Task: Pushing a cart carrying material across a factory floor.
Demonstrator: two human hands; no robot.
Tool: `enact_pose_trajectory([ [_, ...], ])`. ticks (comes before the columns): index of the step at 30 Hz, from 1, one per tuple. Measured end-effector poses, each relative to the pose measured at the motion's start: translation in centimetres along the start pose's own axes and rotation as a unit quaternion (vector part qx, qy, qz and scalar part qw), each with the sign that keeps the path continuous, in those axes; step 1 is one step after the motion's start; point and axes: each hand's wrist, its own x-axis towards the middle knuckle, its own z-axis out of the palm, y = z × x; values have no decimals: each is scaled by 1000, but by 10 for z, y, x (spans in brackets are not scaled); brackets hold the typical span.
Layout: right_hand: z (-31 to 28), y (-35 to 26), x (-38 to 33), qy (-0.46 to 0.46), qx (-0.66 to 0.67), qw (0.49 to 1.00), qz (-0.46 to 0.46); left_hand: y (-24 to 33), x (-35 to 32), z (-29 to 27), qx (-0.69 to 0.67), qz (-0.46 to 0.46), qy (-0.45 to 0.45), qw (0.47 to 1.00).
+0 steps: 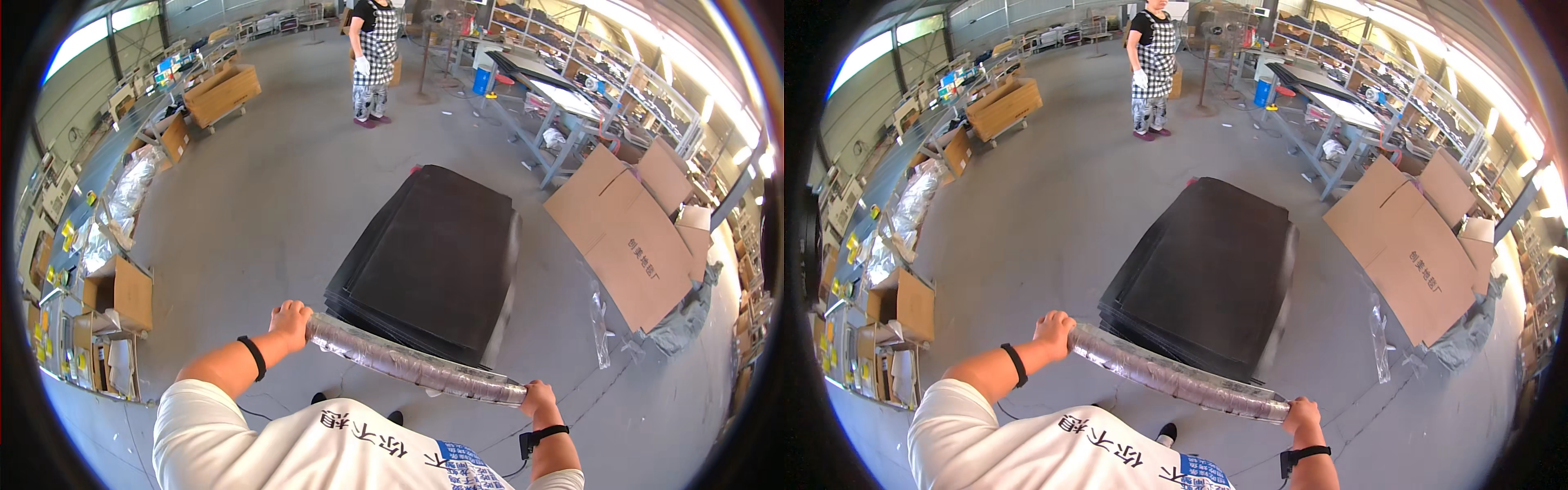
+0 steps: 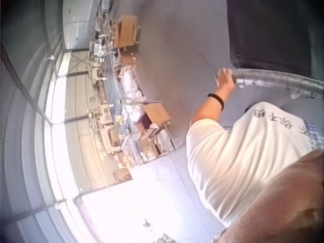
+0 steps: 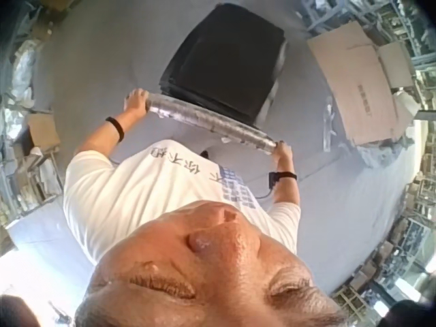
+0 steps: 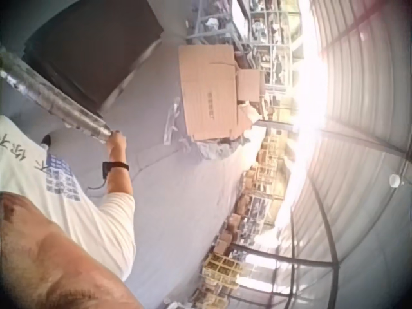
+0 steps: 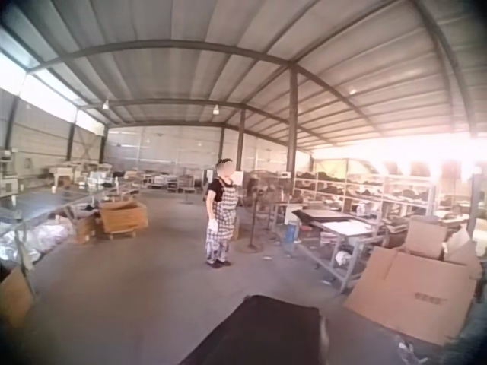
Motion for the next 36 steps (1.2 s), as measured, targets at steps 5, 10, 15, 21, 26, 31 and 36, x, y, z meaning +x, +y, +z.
enact_pose_trajectory([
  [5, -30, 2, 24, -18, -7, 1000, 6, 7, 28, -17, -21, -10, 16, 1000],
  [10, -32, -4, 30, -35, -8, 999, -1, 1, 42, -23, -14, -3, 6, 1000],
  [15, -37, -39, 23, -32, -8, 999, 8, -31, 54, -22, -18, -17, 11, 1000],
  [21, -35, -93, 14, -28, -7, 999, 25, -83, 80, -29, -35, 0, 25, 999],
  [26, -58, -164, 2, -33, 33, 997, 60, -141, 112, -38, -30, 11, 40, 999],
  [31, -58, -204, 12, -88, 42, 991, 92, -183, 157, -51, -16, 30, 11, 999],
  [36, -79, -264, 12, -91, 53, 984, 143, -225, 193, -59, -22, 25, 6, 999],
])
